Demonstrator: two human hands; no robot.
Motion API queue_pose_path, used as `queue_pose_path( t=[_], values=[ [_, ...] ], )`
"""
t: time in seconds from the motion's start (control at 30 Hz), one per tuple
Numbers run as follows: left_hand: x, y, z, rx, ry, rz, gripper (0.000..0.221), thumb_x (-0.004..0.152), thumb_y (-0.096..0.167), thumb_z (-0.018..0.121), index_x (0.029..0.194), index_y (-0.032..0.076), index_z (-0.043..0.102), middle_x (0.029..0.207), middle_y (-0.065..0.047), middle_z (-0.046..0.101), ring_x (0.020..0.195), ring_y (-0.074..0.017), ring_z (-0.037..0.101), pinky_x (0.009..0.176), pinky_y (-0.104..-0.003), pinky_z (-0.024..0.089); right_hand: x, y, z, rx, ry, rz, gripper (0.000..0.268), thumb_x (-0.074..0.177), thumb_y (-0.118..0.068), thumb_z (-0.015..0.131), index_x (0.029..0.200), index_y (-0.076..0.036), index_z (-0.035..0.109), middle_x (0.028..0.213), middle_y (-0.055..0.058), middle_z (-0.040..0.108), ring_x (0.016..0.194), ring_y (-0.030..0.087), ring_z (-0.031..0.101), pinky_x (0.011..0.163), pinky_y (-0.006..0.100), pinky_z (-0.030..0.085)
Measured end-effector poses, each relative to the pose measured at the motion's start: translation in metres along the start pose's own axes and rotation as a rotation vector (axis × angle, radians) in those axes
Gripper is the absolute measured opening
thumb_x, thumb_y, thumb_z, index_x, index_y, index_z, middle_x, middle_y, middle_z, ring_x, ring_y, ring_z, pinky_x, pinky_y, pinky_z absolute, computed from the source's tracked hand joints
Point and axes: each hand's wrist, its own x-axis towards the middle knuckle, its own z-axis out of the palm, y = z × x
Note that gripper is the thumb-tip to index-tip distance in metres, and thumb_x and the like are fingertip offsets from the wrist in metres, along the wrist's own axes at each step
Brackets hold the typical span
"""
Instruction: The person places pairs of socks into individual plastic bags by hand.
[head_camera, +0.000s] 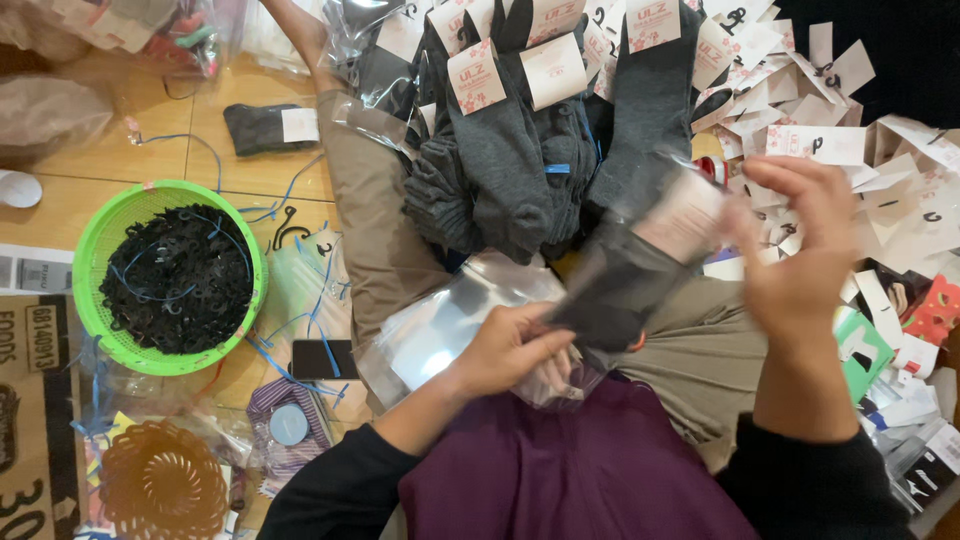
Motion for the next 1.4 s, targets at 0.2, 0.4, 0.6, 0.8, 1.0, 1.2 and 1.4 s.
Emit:
queue_pose_path(
  t=[0.2, 0.4, 0.6, 0.8, 1.0, 1.2, 1.4],
  values=[
    [0.002, 0.016, -0.013, -0.062, 0.064, -0.096, 0.02, 0.103, 0.027, 0.061, 0.089, 0.012, 0.059, 0.072, 0.009, 0.049, 0.064, -0.0005, 0.042, 0.058, -0.019, 0.031, -0.033, -0.045, 0.001, -0.098, -0.709, -0.397, 0.045, 0.091, -0.029, 0.075, 0.134, -0.026, 0.066, 0.148, 0.014, 0.051, 0.136, 0.03, 0.048, 0.111, 0.047, 0.038],
    [0.019, 0.087, 0.004, 0.515, 0.226, 0.507, 0.085, 0.077, 0.069, 0.07, 0.138, 0.014, 0.051, 0.117, -0.003, 0.052, 0.104, -0.0145, 0.052, 0.092, -0.029, 0.043, -0.029, -0.04, -0.019, 0.157, -0.293, 0.054, 0.029, 0.08, -0.006, 0.078, 0.105, 0.006, 0.071, 0.092, 0.017, 0.074, 0.084, 0.023, 0.072, 0.077, 0.028, 0.056],
    [0.04, 0.039, 0.003, 0.2, 0.199, 0.29, 0.029, 0.108, 0.015, 0.057, 0.133, 0.005, 0.068, 0.132, -0.016, 0.071, 0.127, -0.0211, 0.06, 0.108, -0.039, 0.049, -0.053, 0.037, 0.025, 0.361, -0.297, 0.183, 0.023, 0.083, 0.002, 0.08, 0.106, -0.001, 0.078, 0.089, 0.017, 0.074, 0.076, 0.018, 0.066, 0.074, 0.032, 0.054],
    [0.058, -0.014, -0.008, -0.161, 0.541, 0.184, 0.016, 0.091, 0.002, 0.062, 0.09, -0.001, 0.078, 0.072, -0.001, 0.064, 0.054, -0.0006, 0.055, 0.049, -0.016, 0.055, -0.069, 0.076, 0.054, 0.779, -0.193, 0.218, 0.018, 0.08, 0.0, 0.081, 0.095, 0.008, 0.077, 0.087, 0.027, 0.069, 0.068, 0.022, 0.065, 0.066, 0.033, 0.056],
    [0.061, -0.025, -0.035, -0.038, 0.546, 0.195, 0.021, 0.093, 0.003, 0.052, 0.082, 0.004, 0.07, 0.073, -0.003, 0.061, 0.068, -0.0061, 0.046, 0.058, -0.018, 0.038, -0.058, 0.185, 0.035, 0.475, -0.37, 0.235, 0.022, 0.098, -0.019, 0.068, 0.086, -0.003, 0.076, 0.095, 0.018, 0.072, 0.089, 0.027, 0.069, 0.09, 0.038, 0.05],
    [0.061, -0.003, -0.024, -0.088, 0.491, 0.018, 0.027, 0.092, 0.018, 0.049, 0.089, -0.001, 0.067, 0.064, -0.001, 0.047, 0.052, -0.0045, 0.05, 0.043, -0.018, 0.048, -0.131, 0.4, 0.008, -0.582, -0.16, 0.83, 0.039, 0.094, -0.047, 0.085, 0.106, -0.01, 0.08, 0.093, 0.016, 0.073, 0.092, 0.039, 0.072, 0.079, 0.047, 0.053],
    [0.062, -0.001, -0.022, 0.165, 0.472, 0.115, 0.022, 0.082, 0.015, 0.084, 0.091, 0.004, 0.068, 0.062, -0.001, 0.052, 0.054, -0.0032, 0.052, 0.045, -0.015, 0.041, -0.131, 0.371, 0.006, 0.043, 0.076, 1.093, 0.034, 0.095, -0.031, 0.084, 0.108, -0.001, 0.073, 0.095, 0.022, 0.071, 0.087, 0.025, 0.076, 0.074, 0.031, 0.063]
  ],
)
